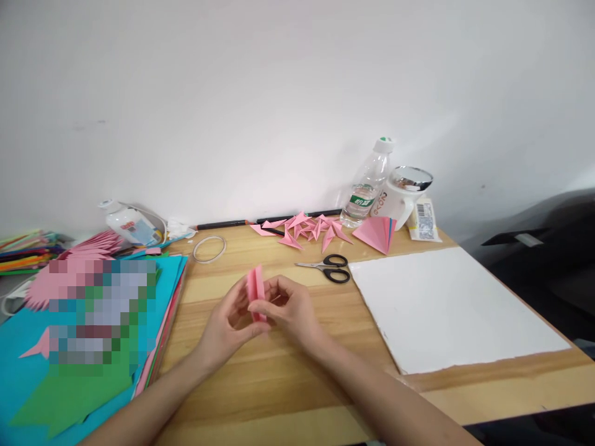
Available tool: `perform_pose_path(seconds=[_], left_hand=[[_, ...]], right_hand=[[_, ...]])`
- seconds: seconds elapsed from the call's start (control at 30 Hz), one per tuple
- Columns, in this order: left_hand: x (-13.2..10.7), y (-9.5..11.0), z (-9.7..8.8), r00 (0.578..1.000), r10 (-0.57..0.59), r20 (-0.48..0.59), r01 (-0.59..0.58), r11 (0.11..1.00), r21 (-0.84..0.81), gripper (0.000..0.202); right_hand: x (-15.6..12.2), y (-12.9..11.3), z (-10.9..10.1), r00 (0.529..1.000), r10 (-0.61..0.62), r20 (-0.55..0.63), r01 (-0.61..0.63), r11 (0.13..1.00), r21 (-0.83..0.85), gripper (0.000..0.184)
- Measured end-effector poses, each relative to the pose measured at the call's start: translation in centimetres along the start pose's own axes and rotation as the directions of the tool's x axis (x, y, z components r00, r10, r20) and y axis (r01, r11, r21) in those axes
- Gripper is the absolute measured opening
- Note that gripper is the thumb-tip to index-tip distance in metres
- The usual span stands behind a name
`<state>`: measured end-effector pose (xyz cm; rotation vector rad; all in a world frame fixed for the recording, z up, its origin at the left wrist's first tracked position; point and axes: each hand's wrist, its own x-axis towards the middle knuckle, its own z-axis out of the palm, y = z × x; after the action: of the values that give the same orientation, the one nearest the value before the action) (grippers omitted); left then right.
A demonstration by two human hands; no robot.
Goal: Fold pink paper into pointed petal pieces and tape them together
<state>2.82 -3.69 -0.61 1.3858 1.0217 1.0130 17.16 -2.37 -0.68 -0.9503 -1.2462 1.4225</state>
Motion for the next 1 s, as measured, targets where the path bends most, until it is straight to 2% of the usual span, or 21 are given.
perform_pose_path(seconds=[0.13, 0.27, 0.33, 0.43, 0.53, 0.6, 0.7, 1.0], left_hand=[[0.3, 0.3, -0.2, 0.996, -0.073, -0.043, 0.07, 0.995, -0.073, 0.063], [0.6, 0.4, -0.6, 0.995, -0.057, -0.084, 0.05, 0.995, -0.092, 0.086], [0.7, 0.4, -0.7, 0.993, -0.032, -0.115, 0.02, 0.994, -0.105, 0.091], [0.8, 0.7, -0.8, 0.983, -0.052, -0.175, 0.03, 0.992, -0.125, 0.074], [0.8, 1.1, -0.9, 0.97, -0.091, -0.224, 0.077, 0.995, -0.069, 0.04], [0.7, 1.2, -1.0, 0.959, -0.089, -0.27, 0.086, 0.996, -0.021, 0.025], [0.7, 1.1, -1.1, 0.941, -0.077, -0.328, 0.077, 0.997, -0.012, 0.023], [0.8, 0.7, -1.3, 0.934, -0.096, -0.344, 0.094, 0.995, -0.022, 0.03]], right_hand=[[0.0, 0.2, 0.1, 0.998, 0.024, 0.066, -0.028, 0.998, 0.051, 0.029], [0.2, 0.0, -0.1, 1.0, 0.001, 0.007, -0.001, 1.0, -0.007, 0.026], [0.3, 0.0, -0.2, 1.0, -0.002, -0.023, 0.001, 1.0, -0.017, 0.028], [0.5, -0.1, -0.3, 0.999, 0.013, -0.035, -0.014, 1.0, -0.025, 0.033], [0.4, -0.5, -0.2, 1.0, 0.018, -0.022, -0.018, 0.999, -0.044, 0.036], [0.4, -0.6, -0.2, 1.0, 0.01, -0.011, -0.01, 0.999, -0.053, 0.037], [0.2, -0.6, -0.1, 1.0, 0.025, 0.007, -0.025, 0.999, -0.043, 0.031], [0.2, 0.0, -0.2, 0.998, 0.056, -0.027, -0.057, 0.998, -0.041, 0.026]])
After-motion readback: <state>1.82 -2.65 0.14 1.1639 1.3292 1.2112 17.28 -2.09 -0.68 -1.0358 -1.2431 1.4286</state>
